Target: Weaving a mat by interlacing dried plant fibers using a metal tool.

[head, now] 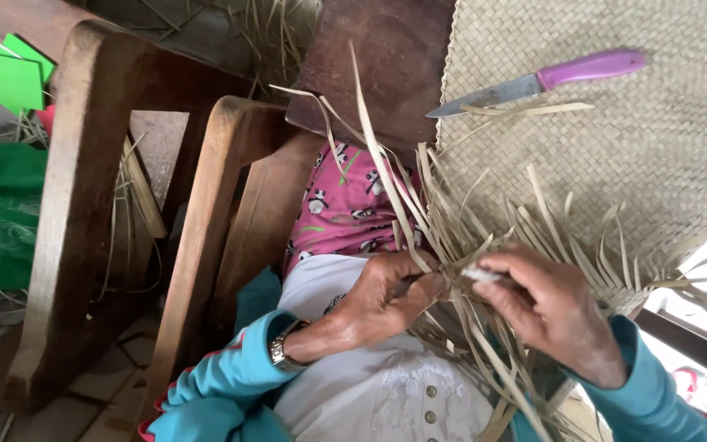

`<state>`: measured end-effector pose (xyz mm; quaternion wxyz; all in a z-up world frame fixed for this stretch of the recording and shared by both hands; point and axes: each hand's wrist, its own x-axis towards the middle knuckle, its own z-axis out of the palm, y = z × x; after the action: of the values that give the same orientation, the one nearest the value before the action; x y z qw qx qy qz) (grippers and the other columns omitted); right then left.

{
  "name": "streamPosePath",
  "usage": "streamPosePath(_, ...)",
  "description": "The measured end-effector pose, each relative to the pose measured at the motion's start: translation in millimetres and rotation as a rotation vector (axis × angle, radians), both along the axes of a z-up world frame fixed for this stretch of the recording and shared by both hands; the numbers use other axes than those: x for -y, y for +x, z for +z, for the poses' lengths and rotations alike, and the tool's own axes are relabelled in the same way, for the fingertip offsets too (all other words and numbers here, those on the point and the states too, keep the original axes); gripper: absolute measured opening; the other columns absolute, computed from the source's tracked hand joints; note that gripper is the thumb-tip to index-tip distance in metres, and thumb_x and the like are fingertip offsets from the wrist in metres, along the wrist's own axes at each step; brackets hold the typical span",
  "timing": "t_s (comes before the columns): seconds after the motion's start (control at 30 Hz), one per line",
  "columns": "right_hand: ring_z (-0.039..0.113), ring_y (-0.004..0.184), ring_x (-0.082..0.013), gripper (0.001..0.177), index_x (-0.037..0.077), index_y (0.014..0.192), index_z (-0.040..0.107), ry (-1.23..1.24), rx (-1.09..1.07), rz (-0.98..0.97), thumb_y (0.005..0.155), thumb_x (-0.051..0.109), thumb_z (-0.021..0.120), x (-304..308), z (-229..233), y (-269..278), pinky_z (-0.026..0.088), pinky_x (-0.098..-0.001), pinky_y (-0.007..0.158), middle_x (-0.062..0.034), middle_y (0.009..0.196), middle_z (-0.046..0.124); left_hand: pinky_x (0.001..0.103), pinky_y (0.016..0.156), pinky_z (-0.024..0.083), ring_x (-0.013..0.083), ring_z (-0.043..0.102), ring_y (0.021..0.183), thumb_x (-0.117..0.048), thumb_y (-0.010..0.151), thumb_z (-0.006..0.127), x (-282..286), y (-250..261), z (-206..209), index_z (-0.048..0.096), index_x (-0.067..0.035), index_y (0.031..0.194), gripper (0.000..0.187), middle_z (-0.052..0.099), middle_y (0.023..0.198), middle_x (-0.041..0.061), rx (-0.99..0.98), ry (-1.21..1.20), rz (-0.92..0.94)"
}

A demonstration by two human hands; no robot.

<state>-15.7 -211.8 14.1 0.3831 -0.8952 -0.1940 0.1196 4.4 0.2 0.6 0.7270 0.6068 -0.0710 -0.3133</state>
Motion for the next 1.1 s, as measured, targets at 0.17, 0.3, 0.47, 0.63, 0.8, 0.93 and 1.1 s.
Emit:
streamPosePath(0.17,0.053,0.047,-0.0122,0.028,0.011,0.111,0.059,-0.155,-0.064,0.031,0.085,0.019,0.054,-4,15,12,0.045,-0.0273,0.042,-0.0045,0.097,0.063,0.025,0.061,0.042,0.0095,0.051,0.070,-0.015,0.094,0.047,-5,4,1,0.056,-0.005,0.083,0.017,0.054,0.076,0.000,-0.027,-0.190,-0.028)
streamPosePath(0.3,0.065,0.068,-0.0154,0.015,0.008,0.095,0.062,-0.129,-0.031,0.057,0.082,0.015,0.059,-7,11,14,0.052,-0.0281,0.058,-0.0024,0.091,0.065,0.026,0.062,0.047,0.0120,0.057,0.074,-0.016,0.094,0.047,-7,4,-2,0.060,-0.002,0.093,0.019,0.060,0.081,0.003,0.013,-0.171,-0.049)
streamPosePath(0.47,0.056,0.055,-0.0205,0.014,0.010,0.091,0.055,-0.280,-0.049,0.135,0.087,0.022,0.052,-4,2,10,0.043,-0.0340,0.044,-0.0022,0.083,0.059,0.023,0.056,0.039,0.0088,0.049,0.067,-0.016,0.094,0.048,-9,1,-5,0.061,-0.004,0.091,0.018,0.056,0.076,0.000,-0.032,-0.172,-0.066)
streamPosePath(0.63,0.047,0.042,-0.0142,0.020,0.010,0.103,0.057,-0.271,-0.024,0.180,0.086,0.019,0.053,-8,6,10,0.042,-0.0300,0.038,-0.0020,0.095,0.055,0.022,0.052,0.037,0.0081,0.046,0.061,-0.014,0.093,0.048,-9,3,-3,0.060,-0.003,0.088,0.017,0.055,0.073,0.001,-0.047,-0.173,-0.074)
streamPosePath(0.8,0.044,0.041,-0.0123,0.014,0.007,0.097,0.057,-0.298,0.039,0.212,0.084,0.014,0.057,-6,-1,6,0.042,-0.0272,0.038,-0.0026,0.090,0.053,0.020,0.051,0.035,0.0054,0.043,0.061,-0.015,0.093,0.049,-9,2,-4,0.063,-0.004,0.094,0.018,0.058,0.077,-0.001,-0.129,-0.139,-0.098)
streamPosePath(0.93,0.034,0.039,-0.0086,0.009,0.010,0.093,0.055,-0.420,0.117,0.229,0.088,0.017,0.053,6,-9,6,0.035,-0.0220,0.033,0.0000,0.083,0.051,0.021,0.046,0.032,0.0062,0.039,0.052,-0.015,0.093,0.048,-10,-5,-12,0.055,-0.008,0.080,0.016,0.048,0.065,-0.002,-0.113,-0.122,-0.099)
streamPosePath(1.1,0.029,0.037,-0.0048,0.004,0.009,0.089,0.057,-0.496,0.189,0.259,0.087,0.009,0.054,8,-4,9,0.028,-0.0181,0.031,0.0021,0.081,0.052,0.021,0.052,0.037,0.0065,0.046,0.059,-0.015,0.092,0.048,-9,-4,-10,0.056,-0.008,0.077,0.018,0.054,0.069,-0.001,-0.207,-0.100,-0.091)
